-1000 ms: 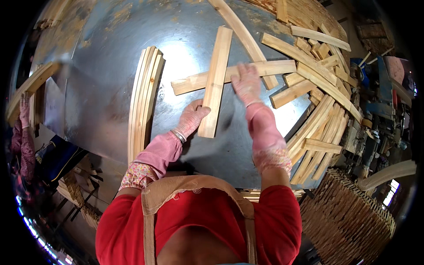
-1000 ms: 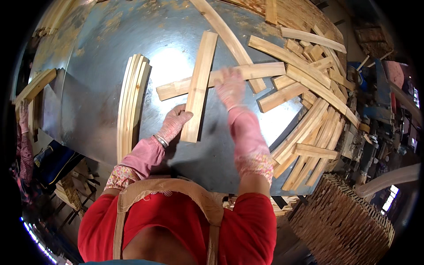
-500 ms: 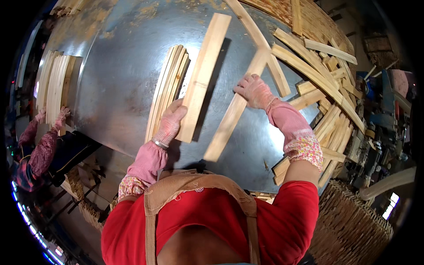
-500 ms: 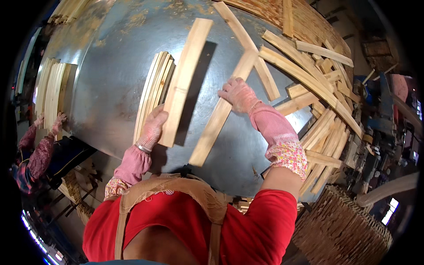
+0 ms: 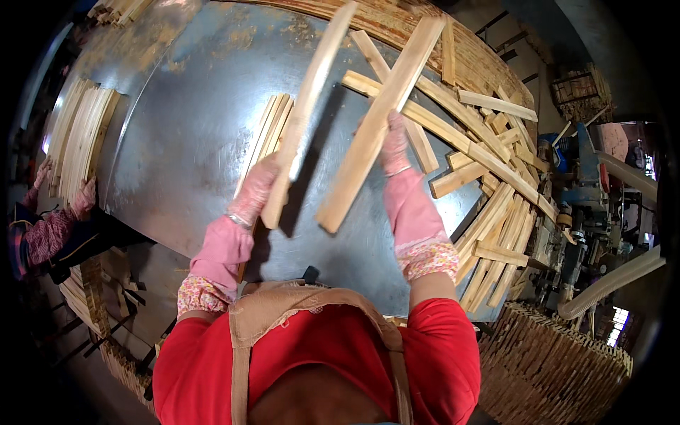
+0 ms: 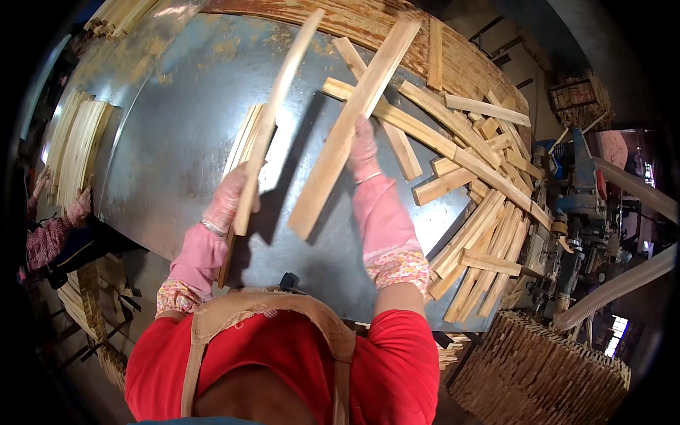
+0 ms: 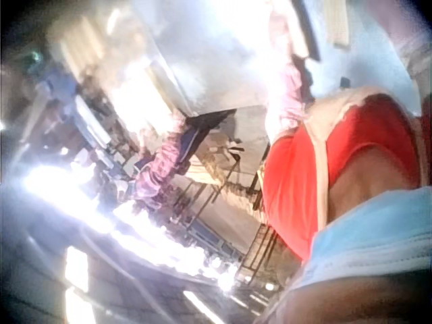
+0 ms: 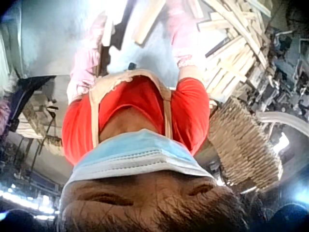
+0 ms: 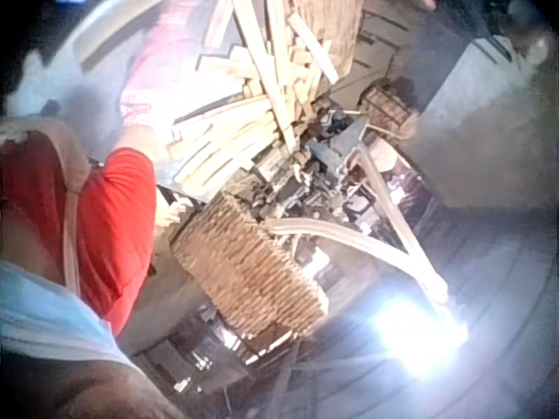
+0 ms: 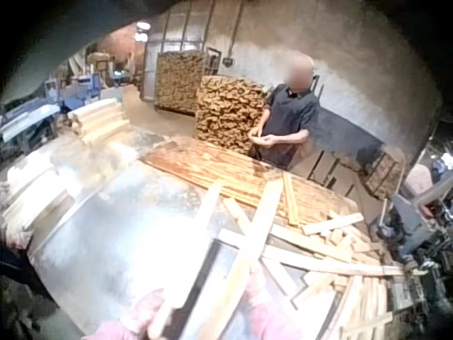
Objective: The person sorts wooden planks on a metal table, picking them up one by one and stacking them into a neat pile. They handle the wood with gloved hands, occasionally adjusting the stack to keep it aligned.
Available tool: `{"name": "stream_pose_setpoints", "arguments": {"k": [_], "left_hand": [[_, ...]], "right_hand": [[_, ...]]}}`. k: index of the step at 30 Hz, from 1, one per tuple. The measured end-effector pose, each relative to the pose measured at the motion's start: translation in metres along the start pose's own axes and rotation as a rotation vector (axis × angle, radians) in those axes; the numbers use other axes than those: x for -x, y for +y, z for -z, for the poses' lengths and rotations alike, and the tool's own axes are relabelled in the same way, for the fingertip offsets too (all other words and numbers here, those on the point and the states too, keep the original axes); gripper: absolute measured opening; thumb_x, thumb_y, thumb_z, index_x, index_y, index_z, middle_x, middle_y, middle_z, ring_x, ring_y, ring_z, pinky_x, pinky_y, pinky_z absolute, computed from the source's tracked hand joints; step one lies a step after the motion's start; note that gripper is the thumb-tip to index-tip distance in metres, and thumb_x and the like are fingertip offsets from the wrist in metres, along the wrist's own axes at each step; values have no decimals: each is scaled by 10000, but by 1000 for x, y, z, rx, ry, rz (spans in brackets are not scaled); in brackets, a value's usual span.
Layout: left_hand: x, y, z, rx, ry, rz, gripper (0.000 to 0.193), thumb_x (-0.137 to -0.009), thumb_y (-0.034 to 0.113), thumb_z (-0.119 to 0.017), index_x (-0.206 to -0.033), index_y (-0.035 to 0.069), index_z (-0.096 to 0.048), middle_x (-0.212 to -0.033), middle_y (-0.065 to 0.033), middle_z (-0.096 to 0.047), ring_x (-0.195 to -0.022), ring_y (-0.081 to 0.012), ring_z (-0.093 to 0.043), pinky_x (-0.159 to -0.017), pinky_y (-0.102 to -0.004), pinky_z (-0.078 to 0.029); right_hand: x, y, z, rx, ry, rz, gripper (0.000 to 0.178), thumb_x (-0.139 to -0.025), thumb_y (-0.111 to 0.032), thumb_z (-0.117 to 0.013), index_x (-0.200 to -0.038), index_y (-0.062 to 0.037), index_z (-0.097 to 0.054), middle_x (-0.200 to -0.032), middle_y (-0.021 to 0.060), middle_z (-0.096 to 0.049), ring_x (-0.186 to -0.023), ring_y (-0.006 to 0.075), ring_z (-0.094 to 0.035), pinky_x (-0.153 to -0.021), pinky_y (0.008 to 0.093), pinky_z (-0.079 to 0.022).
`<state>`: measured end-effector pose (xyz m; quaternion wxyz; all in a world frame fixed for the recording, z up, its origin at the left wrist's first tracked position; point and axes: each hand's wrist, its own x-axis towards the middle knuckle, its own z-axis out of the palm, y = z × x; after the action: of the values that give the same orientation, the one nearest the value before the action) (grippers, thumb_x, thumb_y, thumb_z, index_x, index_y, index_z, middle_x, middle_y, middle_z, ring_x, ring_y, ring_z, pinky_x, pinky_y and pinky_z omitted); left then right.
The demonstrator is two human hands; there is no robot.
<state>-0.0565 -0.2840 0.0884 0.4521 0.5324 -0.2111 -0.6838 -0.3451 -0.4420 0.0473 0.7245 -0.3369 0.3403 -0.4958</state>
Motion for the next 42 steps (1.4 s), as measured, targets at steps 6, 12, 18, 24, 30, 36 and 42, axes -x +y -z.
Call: {"name": "stream_pose_setpoints", "arguments": {"k": [6,12,18,24,30,36,42], "left_hand": [[-11,-44,-57,-252,-224,-80,796,-893,231,-738,-1596,-38,-481,-1379,-122,-671,-1255,-217,-620,-1088,-349,-505],[-71,14,-8,-456,25,-266,858,-872,128,-756,-1643,-34,-417,-1413,-156,-674,-1246,-235,-653,-1116,-337,-505],[-221,151,29,-621,149,-204,858,-883,188,-786,-1650,17,-442,-1385,-172,-691,-1158,-261,-688,-1054,-377,-552],[-380,214,102,-840,296,-285,825,-901,273,-785,-1633,52,-476,-1414,-186,-688,-1160,-276,-705,-1036,-395,-556],[-416,182,133,-1582,726,-795,749,-917,291,-774,-1573,36,-518,-1345,-239,-700,-1205,-302,-698,-1022,-429,-556],[-217,30,-49,-833,-242,-244,874,-987,413,-650,-1646,-48,-307,-1339,-225,-676,-1243,-286,-655,-1128,-383,-482],[-106,-88,-68,-215,-61,190,597,-958,308,-775,-1405,-58,-625,-1270,-164,-737,-1130,-239,-701,-1024,-375,-550]], "right_hand": [[2,113,15,74,285,-91,639,-1110,-553,-541,-1494,-47,-612,-1373,112,-698,-1246,267,-667,-1122,404,-511],[-43,-6,84,1657,214,-8,768,-950,-548,-693,-1544,-75,-586,-1498,221,-640,-1412,396,-571,-1211,469,-427],[-70,-75,181,2119,306,-173,1077,-797,-605,-826,-1668,-135,-400,-1657,191,-457,-1522,395,-425,-1226,525,-393],[-63,-73,173,2078,112,-390,1195,-748,-616,-884,-1701,-172,-316,-1565,169,-553,-1433,393,-522,-1170,522,-449],[-16,-33,142,1728,285,-464,1057,-845,-424,-828,-1715,-140,-299,-1488,275,-581,-1319,431,-621,-1110,452,-518],[51,29,101,285,204,-377,711,-995,-259,-657,-1614,25,-453,-1459,143,-637,-1300,216,-615,-1142,344,-465],[108,73,61,219,192,-342,585,-1005,-268,-613,-1499,40,-562,-1357,110,-692,-1223,202,-650,-1093,339,-496]]}}
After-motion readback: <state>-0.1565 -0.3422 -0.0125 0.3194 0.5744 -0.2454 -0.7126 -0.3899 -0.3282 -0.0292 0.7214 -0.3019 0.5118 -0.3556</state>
